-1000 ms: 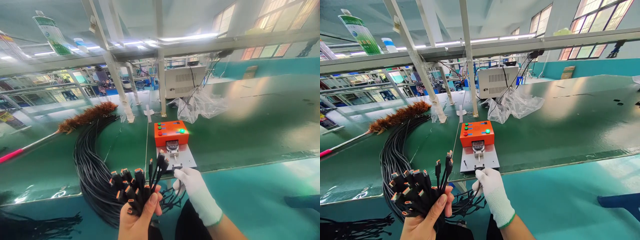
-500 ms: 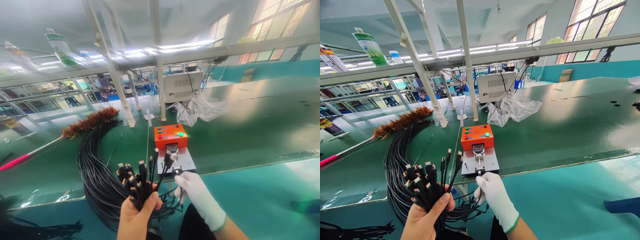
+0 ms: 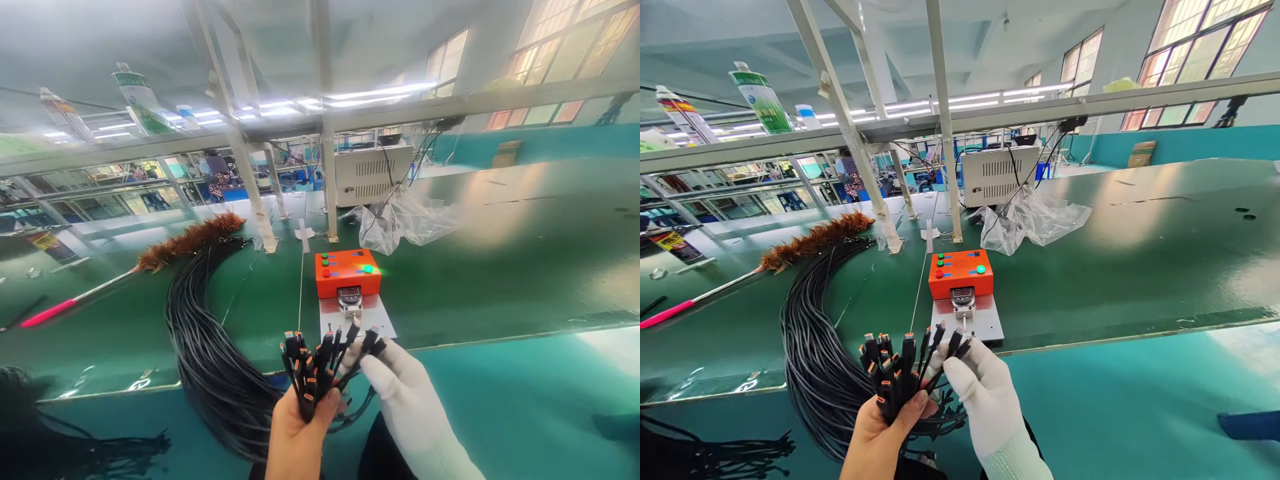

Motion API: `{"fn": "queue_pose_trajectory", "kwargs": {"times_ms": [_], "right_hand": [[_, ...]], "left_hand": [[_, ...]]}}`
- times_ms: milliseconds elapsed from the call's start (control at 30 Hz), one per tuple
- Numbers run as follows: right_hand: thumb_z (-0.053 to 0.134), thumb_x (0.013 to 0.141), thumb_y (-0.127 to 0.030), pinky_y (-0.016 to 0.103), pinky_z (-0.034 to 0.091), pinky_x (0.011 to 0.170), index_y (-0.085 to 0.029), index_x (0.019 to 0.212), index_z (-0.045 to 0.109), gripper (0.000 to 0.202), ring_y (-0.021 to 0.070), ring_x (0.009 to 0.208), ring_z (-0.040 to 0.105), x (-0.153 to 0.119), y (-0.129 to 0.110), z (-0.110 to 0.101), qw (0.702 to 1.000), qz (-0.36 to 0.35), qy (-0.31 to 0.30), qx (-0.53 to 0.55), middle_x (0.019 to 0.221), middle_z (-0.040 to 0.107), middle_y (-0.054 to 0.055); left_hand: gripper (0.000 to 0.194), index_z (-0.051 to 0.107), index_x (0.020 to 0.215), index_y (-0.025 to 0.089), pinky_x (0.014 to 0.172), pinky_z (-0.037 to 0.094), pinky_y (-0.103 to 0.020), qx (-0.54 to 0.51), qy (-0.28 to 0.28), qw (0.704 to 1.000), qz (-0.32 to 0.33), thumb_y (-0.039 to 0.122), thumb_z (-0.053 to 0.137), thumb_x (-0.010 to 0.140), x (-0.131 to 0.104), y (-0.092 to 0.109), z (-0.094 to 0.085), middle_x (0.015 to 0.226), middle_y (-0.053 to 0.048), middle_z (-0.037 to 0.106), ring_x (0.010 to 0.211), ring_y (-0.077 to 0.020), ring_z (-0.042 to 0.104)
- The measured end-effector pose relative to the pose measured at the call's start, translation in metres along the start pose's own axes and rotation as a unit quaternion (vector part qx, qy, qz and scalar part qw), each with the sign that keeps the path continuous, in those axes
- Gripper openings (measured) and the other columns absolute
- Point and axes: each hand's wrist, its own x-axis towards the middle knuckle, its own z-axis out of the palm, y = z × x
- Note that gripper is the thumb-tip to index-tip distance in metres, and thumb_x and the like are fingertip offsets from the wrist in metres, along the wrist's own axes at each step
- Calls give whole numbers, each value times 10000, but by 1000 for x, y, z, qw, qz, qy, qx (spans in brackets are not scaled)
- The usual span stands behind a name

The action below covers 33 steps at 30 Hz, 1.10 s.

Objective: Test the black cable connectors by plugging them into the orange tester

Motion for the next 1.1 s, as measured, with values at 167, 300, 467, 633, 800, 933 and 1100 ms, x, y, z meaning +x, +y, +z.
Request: {"fn": "queue_pose_trajectory", "kwargs": {"times_ms": [167, 300, 467, 633, 800, 933, 1100], "right_hand": [[742, 706, -347, 247, 486, 593, -189, 901, 640, 271, 124, 574, 593, 3, 13, -7, 997, 40, 63, 24, 699, 673, 2], [638, 758, -378, 214, 419, 436, -159, 853, 595, 243, 108, 434, 551, 8, 18, -18, 984, 136, 73, -86, 534, 615, -21], [549, 760, -393, 192, 375, 323, -185, 669, 489, 235, 114, 334, 539, 19, 35, -30, 963, 220, 87, -127, 448, 602, -22], [564, 711, -369, 186, 361, 293, -183, 669, 500, 201, 118, 302, 538, 26, 44, -31, 959, 249, 73, -110, 422, 602, -28], [576, 707, -374, 182, 353, 285, -178, 651, 502, 217, 110, 294, 527, 27, 45, -31, 961, 246, 73, -104, 418, 600, -23], [577, 710, -380, 181, 363, 304, -179, 619, 489, 238, 91, 300, 512, 30, 44, -29, 967, 225, 75, -96, 435, 603, -23], [580, 697, -348, 193, 355, 294, -190, 599, 468, 217, 102, 294, 511, 36, 44, -28, 962, 245, 75, -90, 431, 610, -17]], "left_hand": [[321, 779, 706, 142, 636, 556, -273, -14, 24, 999, -26, 386, 869, 518, 6, -3, -6, 645, -44, 754, 597, -193, 676], [304, 766, 701, 160, 627, 562, -206, -68, 64, 995, -28, 365, 882, 509, 7, 9, -8, 644, -15, 754, 593, -156, 687], [278, 756, 688, 172, 550, 575, -227, -78, 78, 994, 8, 348, 877, 509, 5, 15, -10, 616, -5, 729, 533, -150, 653], [252, 761, 698, 196, 521, 575, -239, -80, 79, 994, 12, 264, 883, 489, 3, 13, -8, 620, -2, 734, 524, -164, 658], [231, 760, 700, 207, 521, 580, -250, -72, 79, 994, 19, 246, 872, 502, 2, 13, -7, 605, 5, 730, 521, -171, 661], [238, 762, 686, 206, 493, 550, -229, -51, 66, 997, 1, 307, 878, 504, 4, 11, -10, 580, -7, 729, 518, -169, 652], [316, 753, 695, 183, 462, 526, -249, -17, 56, 998, 18, 424, 857, 518, 6, 8, -14, 518, -26, 691, 488, -179, 619]]}}
